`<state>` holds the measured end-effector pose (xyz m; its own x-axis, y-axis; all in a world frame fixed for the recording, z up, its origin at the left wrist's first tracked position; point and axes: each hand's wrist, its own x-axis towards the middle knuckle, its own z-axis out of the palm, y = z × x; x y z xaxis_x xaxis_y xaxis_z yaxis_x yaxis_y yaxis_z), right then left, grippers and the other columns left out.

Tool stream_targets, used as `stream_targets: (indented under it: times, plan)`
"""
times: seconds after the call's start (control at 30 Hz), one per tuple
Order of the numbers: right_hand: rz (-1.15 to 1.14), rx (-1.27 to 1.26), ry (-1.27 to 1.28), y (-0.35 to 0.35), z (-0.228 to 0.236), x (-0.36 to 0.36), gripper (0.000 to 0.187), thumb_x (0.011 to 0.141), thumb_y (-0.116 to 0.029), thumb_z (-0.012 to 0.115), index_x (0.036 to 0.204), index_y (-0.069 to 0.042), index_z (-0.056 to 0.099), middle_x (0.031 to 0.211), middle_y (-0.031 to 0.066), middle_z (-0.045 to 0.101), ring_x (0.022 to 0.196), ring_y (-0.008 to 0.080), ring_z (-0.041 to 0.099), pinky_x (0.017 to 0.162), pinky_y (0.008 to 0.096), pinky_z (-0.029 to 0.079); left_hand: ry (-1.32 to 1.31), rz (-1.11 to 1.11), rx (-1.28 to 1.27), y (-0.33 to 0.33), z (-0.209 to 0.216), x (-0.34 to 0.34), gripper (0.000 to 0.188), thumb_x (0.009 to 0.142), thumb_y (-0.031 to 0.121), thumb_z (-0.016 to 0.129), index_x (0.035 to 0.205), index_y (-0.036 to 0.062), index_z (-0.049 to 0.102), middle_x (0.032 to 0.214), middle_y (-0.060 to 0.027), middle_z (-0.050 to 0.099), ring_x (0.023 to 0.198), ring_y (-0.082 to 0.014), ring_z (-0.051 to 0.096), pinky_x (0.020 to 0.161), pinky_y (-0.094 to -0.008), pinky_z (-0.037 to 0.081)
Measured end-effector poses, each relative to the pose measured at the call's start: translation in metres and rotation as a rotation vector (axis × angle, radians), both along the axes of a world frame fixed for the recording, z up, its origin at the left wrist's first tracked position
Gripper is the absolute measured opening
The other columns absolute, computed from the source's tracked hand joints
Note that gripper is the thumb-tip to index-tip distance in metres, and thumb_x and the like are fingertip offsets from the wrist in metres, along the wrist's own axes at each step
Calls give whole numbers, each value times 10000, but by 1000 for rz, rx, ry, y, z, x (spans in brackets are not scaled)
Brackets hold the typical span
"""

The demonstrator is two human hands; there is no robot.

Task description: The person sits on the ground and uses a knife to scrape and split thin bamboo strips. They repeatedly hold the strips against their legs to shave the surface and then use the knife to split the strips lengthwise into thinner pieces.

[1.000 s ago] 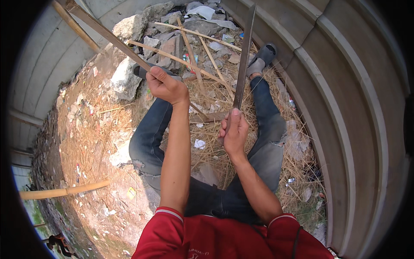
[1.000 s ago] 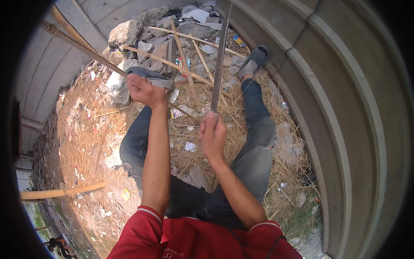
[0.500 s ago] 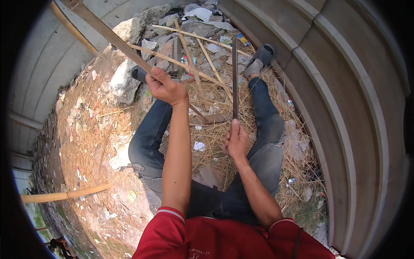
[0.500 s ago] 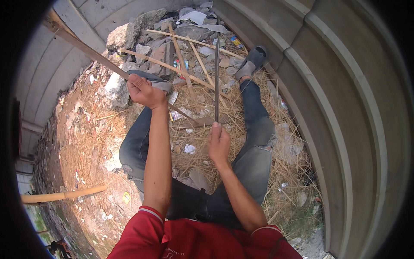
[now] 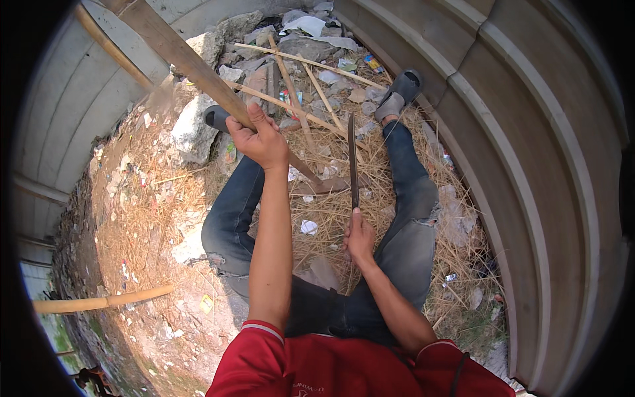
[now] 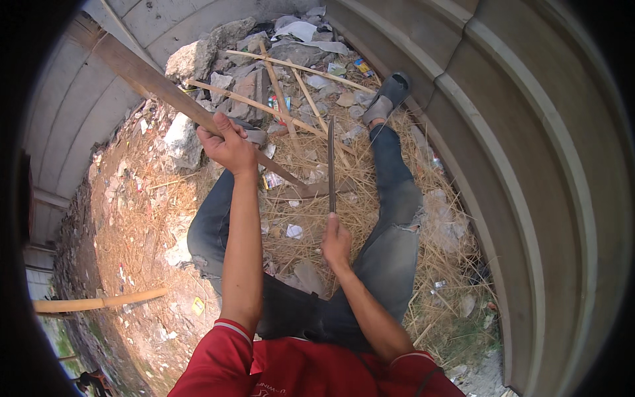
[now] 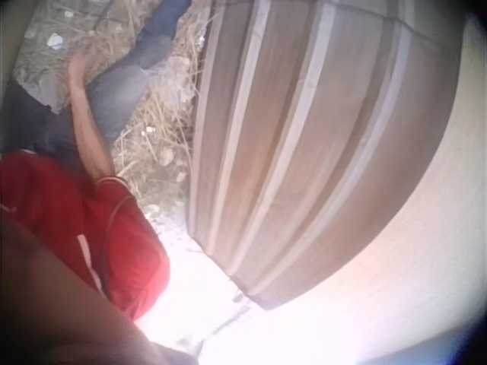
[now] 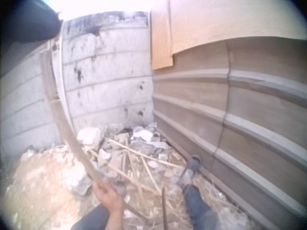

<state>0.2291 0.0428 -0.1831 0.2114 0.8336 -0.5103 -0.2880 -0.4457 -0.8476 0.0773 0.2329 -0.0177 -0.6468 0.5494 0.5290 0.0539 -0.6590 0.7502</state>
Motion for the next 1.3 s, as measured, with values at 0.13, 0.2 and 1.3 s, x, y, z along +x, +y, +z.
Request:
stream_targets:
  times: [0.13, 0.2, 1.3]
  plan:
    - [-82, 448, 136, 48, 128, 10, 513, 1048, -533, 453, 897, -45, 500, 671, 19, 480, 494, 94, 455, 450, 253, 419, 12, -24, 24, 5, -5, -7, 319, 1017, 285, 642, 892, 83, 429, 680, 22, 484, 527, -38, 464, 470, -202, 367]
    - [-160, 630, 184, 43, 129, 7, 524, 1038, -550, 461, 908, -43, 497, 680, 25, 484, 514, 98, 459, 469, 260, 420, 31, 1, 13, 8, -5, -5, 313, 1015, 284, 645, 894, 83, 439, 686, 27, 479, 544, -35, 459, 479, -205, 364]
    - [-35, 173, 49, 28, 28, 20, 497, 1049, -492, 478, 794, -68, 520, 574, 5, 473, 433, 99, 469, 389, 277, 383, -23, -607, 0, -17, 0, -73, 450, 982, 503, 470, 757, 117, 415, 518, 5, 333, 451, -109, 326, 438, -222, 262]
